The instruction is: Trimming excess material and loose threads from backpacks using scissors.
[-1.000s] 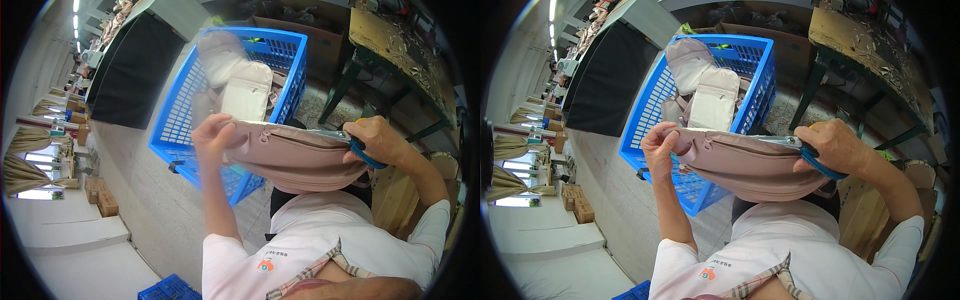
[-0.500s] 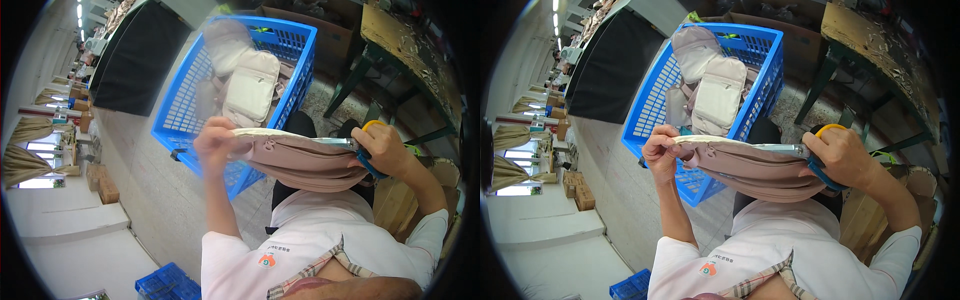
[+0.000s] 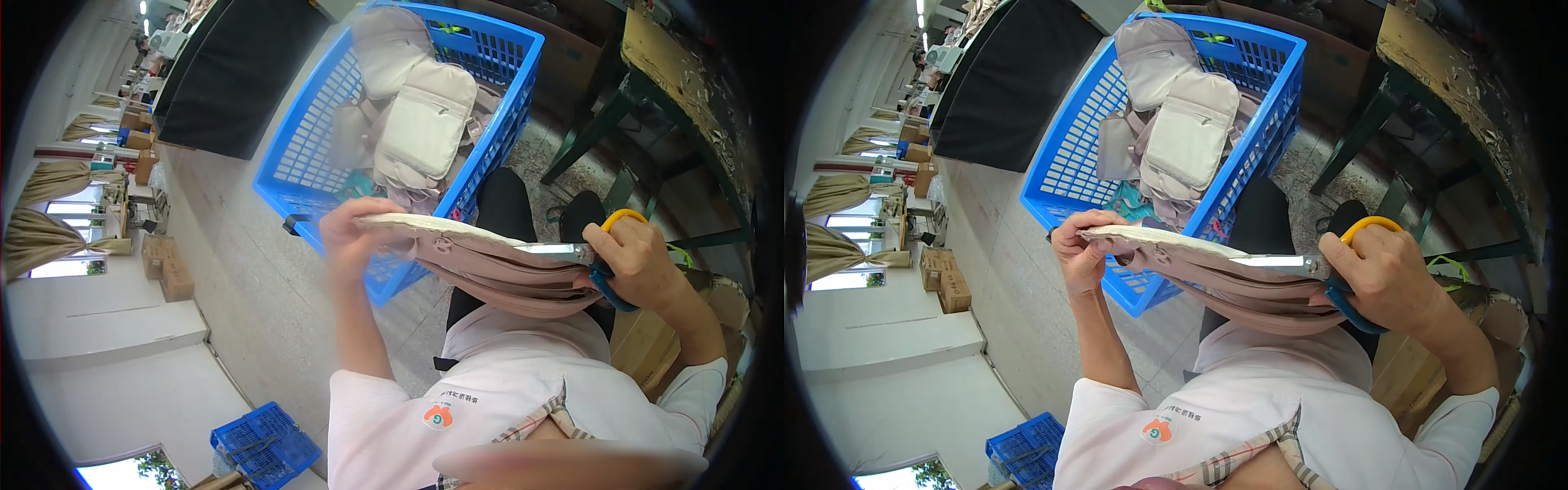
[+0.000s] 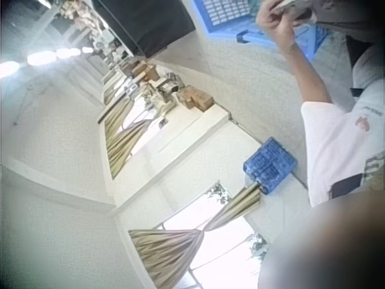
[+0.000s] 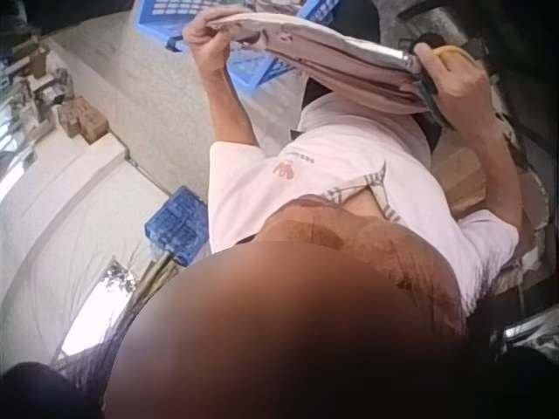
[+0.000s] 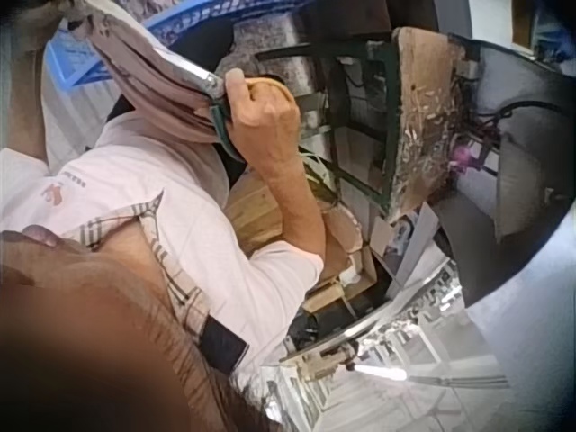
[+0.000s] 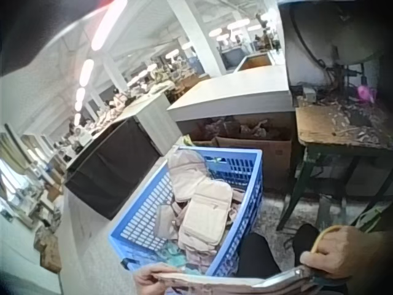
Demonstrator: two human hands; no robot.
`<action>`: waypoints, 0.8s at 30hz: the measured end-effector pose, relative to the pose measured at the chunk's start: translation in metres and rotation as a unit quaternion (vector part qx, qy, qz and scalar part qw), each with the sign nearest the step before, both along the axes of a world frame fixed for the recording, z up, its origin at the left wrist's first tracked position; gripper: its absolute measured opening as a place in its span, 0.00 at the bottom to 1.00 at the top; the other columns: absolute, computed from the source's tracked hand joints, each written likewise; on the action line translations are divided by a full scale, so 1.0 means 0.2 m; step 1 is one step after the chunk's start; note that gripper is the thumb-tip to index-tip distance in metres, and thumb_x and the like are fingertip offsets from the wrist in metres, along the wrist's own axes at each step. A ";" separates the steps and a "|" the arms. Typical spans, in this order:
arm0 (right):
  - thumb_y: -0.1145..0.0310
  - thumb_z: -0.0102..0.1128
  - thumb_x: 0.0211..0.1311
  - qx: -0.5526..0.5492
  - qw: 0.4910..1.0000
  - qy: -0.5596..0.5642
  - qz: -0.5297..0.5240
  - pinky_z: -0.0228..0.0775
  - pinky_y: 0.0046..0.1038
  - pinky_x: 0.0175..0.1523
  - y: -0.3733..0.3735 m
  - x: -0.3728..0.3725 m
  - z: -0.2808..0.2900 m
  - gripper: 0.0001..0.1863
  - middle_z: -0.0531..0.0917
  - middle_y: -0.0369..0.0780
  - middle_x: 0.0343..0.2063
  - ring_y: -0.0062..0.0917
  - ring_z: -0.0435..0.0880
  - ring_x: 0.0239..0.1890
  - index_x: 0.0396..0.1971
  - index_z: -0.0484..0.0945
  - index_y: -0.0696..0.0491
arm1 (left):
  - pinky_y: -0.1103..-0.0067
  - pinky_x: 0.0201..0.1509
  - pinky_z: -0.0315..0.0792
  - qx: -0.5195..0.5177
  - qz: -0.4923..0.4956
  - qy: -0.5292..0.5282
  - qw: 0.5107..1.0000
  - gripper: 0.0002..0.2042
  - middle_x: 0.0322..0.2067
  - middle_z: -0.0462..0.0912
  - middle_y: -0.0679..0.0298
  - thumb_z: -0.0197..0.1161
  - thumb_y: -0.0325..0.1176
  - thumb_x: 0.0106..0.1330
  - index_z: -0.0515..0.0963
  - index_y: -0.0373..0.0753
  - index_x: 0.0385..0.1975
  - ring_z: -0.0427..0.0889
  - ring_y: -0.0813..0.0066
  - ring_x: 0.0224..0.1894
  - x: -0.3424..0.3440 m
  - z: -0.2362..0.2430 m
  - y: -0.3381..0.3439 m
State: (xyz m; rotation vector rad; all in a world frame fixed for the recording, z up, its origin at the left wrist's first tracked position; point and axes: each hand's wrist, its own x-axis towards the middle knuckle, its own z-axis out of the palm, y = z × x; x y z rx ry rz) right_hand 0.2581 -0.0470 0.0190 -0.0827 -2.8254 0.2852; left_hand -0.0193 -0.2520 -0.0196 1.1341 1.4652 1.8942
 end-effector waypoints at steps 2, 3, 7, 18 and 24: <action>0.47 0.58 0.43 -0.030 0.999 -0.005 0.011 0.61 0.26 0.20 0.01 -0.01 0.02 0.26 0.66 0.39 0.12 0.28 0.70 0.16 0.30 0.71 0.56 | 0.81 0.35 0.72 -0.063 0.040 0.008 0.997 0.11 0.26 0.79 0.57 0.59 0.18 0.40 0.75 0.30 0.27 0.78 0.73 0.29 0.00 0.01 0.01; 0.46 0.59 0.41 -0.053 0.998 -0.012 0.010 0.62 0.26 0.20 0.02 -0.01 0.02 0.26 0.67 0.39 0.12 0.28 0.70 0.17 0.29 0.70 0.56 | 0.82 0.34 0.71 -0.068 0.043 0.012 0.997 0.12 0.25 0.79 0.59 0.59 0.18 0.39 0.76 0.31 0.28 0.78 0.76 0.29 0.00 0.01 0.01; 0.45 0.59 0.39 -0.067 0.997 -0.018 0.016 0.63 0.27 0.21 0.02 -0.02 0.03 0.27 0.67 0.39 0.12 0.29 0.71 0.17 0.27 0.69 0.56 | 0.82 0.35 0.71 -0.067 0.041 0.011 0.997 0.11 0.26 0.79 0.59 0.58 0.17 0.40 0.76 0.31 0.27 0.77 0.76 0.30 0.00 0.02 0.03; 0.47 0.61 0.40 -0.157 0.986 -0.057 -0.006 0.62 0.30 0.21 0.05 0.00 0.01 0.25 0.68 0.40 0.10 0.34 0.72 0.16 0.24 0.68 0.56 | 0.84 0.35 0.70 -0.065 0.050 -0.057 0.995 0.12 0.27 0.79 0.62 0.58 0.17 0.43 0.75 0.31 0.31 0.76 0.79 0.30 0.02 0.05 0.10; 0.45 0.59 0.41 -0.161 0.984 -0.072 -0.001 0.64 0.33 0.24 0.07 0.02 0.02 0.27 0.71 0.42 0.14 0.36 0.74 0.20 0.27 0.68 0.56 | 0.88 0.32 0.67 -0.075 0.059 -0.052 0.994 0.12 0.25 0.77 0.65 0.62 0.21 0.42 0.74 0.31 0.29 0.74 0.83 0.26 0.02 0.04 0.13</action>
